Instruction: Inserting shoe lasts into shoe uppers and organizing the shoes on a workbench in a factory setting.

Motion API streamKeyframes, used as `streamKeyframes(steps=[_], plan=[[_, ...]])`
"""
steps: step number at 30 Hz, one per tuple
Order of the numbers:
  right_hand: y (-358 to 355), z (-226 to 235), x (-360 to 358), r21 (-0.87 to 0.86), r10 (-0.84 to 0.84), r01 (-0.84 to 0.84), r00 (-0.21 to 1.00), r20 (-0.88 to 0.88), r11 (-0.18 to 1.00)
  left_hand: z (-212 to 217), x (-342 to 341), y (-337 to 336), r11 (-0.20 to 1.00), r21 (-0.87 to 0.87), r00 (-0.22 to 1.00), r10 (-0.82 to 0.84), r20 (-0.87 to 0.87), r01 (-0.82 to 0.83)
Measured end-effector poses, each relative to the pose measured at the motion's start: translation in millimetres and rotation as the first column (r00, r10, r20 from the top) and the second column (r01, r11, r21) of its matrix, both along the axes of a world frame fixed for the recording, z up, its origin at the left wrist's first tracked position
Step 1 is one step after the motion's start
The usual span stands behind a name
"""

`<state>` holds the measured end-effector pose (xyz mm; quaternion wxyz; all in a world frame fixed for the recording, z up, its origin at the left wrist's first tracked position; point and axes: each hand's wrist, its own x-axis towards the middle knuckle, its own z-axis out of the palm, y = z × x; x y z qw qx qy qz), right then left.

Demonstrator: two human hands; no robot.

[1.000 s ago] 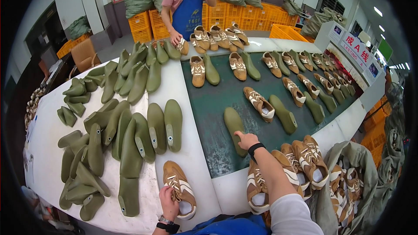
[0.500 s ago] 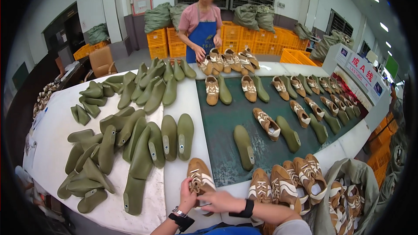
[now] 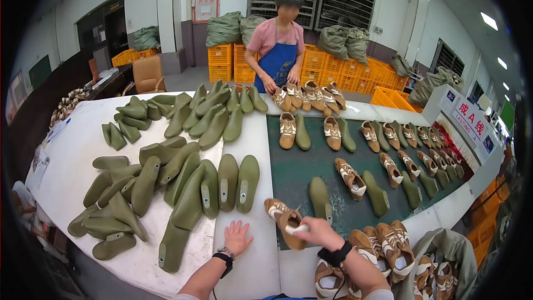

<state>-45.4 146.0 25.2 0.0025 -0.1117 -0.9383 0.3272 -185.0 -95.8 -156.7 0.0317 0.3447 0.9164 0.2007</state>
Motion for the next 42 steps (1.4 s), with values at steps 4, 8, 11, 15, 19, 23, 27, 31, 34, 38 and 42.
streamKeyframes(steps=[4,8,11,15,19,23,27,31,34,38,42], plan=[[38,20,-59,0.174,-0.102,0.119,0.99,-0.101,0.977,-9,3,-11,0.998,-0.052,0.989,-0.039,-0.142,0.032],[77,-9,-130,0.299,-0.141,0.204,0.966,-0.217,0.932,-16,4,-15,0.99,-0.136,0.993,-0.051,-0.103,0.037],[118,-73,-173,0.303,-0.156,0.192,0.978,-0.139,0.934,-22,-7,-11,0.965,-0.247,0.996,-0.082,0.043,0.09],[137,-155,-199,0.227,-0.17,0.137,0.977,0.132,0.964,4,-13,5,0.85,-0.494,0.974,-0.09,0.209,0.184],[116,-168,-201,0.255,-0.18,0.11,0.946,0.268,0.961,17,-20,2,0.809,-0.555,0.96,-0.04,0.278,0.194],[124,-160,-196,0.264,-0.216,0.142,0.936,0.278,0.954,12,-22,6,0.805,-0.554,0.958,-0.054,0.283,0.209],[124,-150,-186,0.349,-0.208,0.105,0.94,0.271,0.931,6,-19,5,0.797,-0.567,0.96,-0.054,0.276,0.208],[85,-131,-206,0.441,-0.158,0.129,0.987,0.03,0.888,6,-16,-2,0.798,-0.576,0.969,-0.039,0.245,0.178],[24,-97,-231,0.244,0.037,-0.028,0.999,-0.033,0.969,10,-19,2,0.803,-0.566,0.964,-0.034,0.264,0.184],[-41,-87,-255,0.199,0.088,-0.146,0.957,0.275,0.969,14,-19,13,0.805,-0.559,0.958,-0.042,0.283,0.201],[-63,-101,-267,0.137,0.009,-0.045,0.969,0.247,0.99,50,-83,20,0.777,-0.469,0.773,-0.035,0.633,0.419]])
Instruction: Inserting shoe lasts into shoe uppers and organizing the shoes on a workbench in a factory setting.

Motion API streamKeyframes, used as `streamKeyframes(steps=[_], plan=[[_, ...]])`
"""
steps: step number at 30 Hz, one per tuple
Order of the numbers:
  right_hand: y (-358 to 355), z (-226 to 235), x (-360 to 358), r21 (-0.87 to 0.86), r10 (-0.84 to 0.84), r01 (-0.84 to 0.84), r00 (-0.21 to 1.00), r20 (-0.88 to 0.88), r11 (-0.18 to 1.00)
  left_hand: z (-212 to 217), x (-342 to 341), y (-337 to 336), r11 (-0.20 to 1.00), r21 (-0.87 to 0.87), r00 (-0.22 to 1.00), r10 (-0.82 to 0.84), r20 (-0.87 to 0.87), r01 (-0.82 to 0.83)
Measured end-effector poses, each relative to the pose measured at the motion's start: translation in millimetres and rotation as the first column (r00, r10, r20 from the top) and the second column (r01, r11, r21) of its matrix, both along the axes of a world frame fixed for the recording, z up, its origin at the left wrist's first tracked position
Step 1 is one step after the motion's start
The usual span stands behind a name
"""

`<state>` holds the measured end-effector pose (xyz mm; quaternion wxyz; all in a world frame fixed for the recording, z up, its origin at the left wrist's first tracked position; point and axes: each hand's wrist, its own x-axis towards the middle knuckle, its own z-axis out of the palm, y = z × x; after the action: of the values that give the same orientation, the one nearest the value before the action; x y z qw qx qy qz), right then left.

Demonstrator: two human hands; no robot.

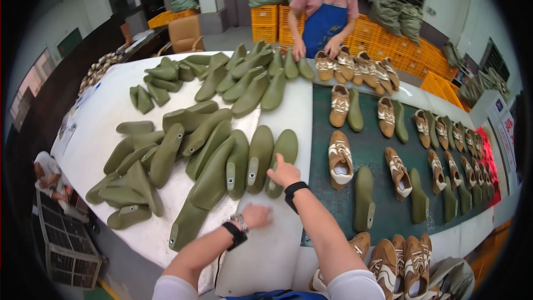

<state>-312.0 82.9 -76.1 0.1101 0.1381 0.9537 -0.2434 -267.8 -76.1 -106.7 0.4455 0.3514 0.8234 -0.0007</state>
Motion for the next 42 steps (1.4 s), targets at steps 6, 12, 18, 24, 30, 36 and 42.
streamKeyframes(steps=[6,12,18,24,30,36,42], plan=[[-2,7,-3,0.035,-0.004,0.003,1.0,0.02,0.999,42,-84,-2,0.823,0.394,0.533,0.566,-0.629,-0.409],[-1,9,-7,0.013,0.009,-0.009,0.998,0.056,1.0,43,-86,25,0.774,0.22,0.597,0.607,-0.525,-0.594],[-3,3,17,0.014,-0.01,0.01,1.0,-0.021,1.0,37,-58,20,0.792,0.285,0.575,0.594,-0.562,-0.54],[-13,-6,106,-0.001,-0.021,0.021,0.997,-0.076,1.0,26,29,1,0.86,0.33,0.621,0.51,-0.595,-0.39],[-48,2,244,-0.007,-0.007,0.006,1.0,-0.021,1.0,37,153,-52,0.925,0.329,0.791,0.342,-0.508,-0.189],[-58,6,308,-0.001,-0.033,0.033,0.999,-0.001,0.999,43,95,-98,0.702,0.655,0.937,0.349,0.025,-0.279],[-58,-7,312,0.051,-0.013,0.017,0.997,-0.081,0.999,-9,-27,-136,0.884,0.33,0.479,0.458,-0.749,-0.331]])
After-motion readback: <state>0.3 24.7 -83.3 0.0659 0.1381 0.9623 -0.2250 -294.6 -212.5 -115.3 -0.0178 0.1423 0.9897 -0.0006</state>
